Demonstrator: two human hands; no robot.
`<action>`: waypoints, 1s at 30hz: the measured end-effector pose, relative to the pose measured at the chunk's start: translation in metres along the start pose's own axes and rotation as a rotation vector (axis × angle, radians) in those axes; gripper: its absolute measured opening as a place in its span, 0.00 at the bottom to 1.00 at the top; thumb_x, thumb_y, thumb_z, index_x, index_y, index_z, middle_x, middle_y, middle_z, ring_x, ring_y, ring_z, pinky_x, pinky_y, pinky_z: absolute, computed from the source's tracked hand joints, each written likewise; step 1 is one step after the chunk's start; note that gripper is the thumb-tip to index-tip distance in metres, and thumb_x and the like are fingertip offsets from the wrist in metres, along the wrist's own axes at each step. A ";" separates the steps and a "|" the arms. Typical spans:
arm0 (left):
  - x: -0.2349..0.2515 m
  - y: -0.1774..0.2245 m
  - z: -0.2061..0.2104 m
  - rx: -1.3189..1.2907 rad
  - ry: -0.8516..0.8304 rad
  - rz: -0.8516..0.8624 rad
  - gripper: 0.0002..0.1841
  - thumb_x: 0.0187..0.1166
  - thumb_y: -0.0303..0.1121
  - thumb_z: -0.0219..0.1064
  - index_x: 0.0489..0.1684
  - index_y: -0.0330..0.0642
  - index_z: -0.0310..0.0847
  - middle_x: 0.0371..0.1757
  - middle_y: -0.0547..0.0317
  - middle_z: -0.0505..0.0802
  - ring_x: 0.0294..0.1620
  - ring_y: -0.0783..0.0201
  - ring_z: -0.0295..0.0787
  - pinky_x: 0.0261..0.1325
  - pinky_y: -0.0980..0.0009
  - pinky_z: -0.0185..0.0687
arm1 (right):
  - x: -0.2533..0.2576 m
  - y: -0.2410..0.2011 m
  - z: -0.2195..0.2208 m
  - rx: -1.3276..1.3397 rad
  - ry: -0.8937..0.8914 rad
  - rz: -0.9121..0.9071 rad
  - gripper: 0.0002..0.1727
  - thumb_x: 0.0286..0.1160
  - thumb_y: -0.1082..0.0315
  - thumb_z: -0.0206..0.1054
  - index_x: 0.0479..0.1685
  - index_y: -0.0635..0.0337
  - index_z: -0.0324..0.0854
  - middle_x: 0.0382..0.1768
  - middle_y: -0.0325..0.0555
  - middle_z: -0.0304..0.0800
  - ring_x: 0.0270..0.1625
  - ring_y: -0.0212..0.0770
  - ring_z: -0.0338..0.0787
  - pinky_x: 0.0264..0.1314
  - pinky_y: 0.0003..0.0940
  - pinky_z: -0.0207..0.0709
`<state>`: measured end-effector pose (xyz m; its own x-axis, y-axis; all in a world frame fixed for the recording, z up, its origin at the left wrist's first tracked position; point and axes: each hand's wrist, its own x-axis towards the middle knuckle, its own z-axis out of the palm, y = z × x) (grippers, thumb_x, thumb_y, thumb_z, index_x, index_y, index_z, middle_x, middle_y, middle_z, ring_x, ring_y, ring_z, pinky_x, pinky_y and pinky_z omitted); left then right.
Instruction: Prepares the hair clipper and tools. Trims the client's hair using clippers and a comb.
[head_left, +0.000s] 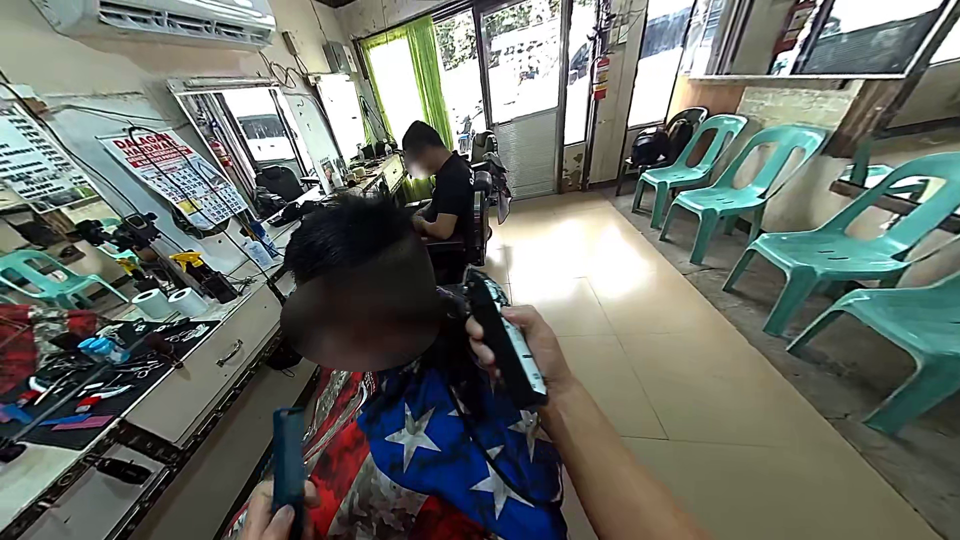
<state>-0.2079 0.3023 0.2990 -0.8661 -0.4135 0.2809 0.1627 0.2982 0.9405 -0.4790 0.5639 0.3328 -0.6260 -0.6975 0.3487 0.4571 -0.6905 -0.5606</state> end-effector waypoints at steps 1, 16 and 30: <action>0.003 0.009 0.008 0.147 0.032 0.033 0.12 0.89 0.34 0.45 0.55 0.40 0.70 0.33 0.69 0.89 0.20 0.77 0.80 0.22 0.78 0.80 | -0.004 -0.007 -0.008 0.006 0.007 0.005 0.20 0.79 0.52 0.56 0.54 0.59 0.79 0.36 0.46 0.91 0.25 0.32 0.88 0.26 0.22 0.83; 0.111 0.060 0.146 1.183 0.300 0.342 0.19 0.92 0.42 0.53 0.60 0.40 0.88 0.37 0.49 0.96 0.35 0.46 0.96 0.37 0.41 0.90 | -0.027 -0.125 -0.112 -0.198 -0.050 0.372 0.22 0.74 0.49 0.63 0.50 0.59 0.82 0.31 0.43 0.91 0.21 0.30 0.87 0.21 0.21 0.82; 0.041 0.051 0.148 1.032 0.418 0.163 0.15 0.87 0.41 0.58 0.51 0.36 0.83 0.36 0.60 0.95 0.32 0.69 0.93 0.39 0.66 0.92 | 0.034 -0.089 -0.077 -0.490 -0.274 0.531 0.15 0.83 0.58 0.52 0.56 0.58 0.74 0.32 0.43 0.90 0.24 0.33 0.88 0.28 0.26 0.85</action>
<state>-0.3056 0.4280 0.3298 -0.6123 -0.5028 0.6102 -0.3775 0.8640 0.3331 -0.5891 0.6164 0.3366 -0.1932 -0.9781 0.0778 0.2801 -0.1309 -0.9510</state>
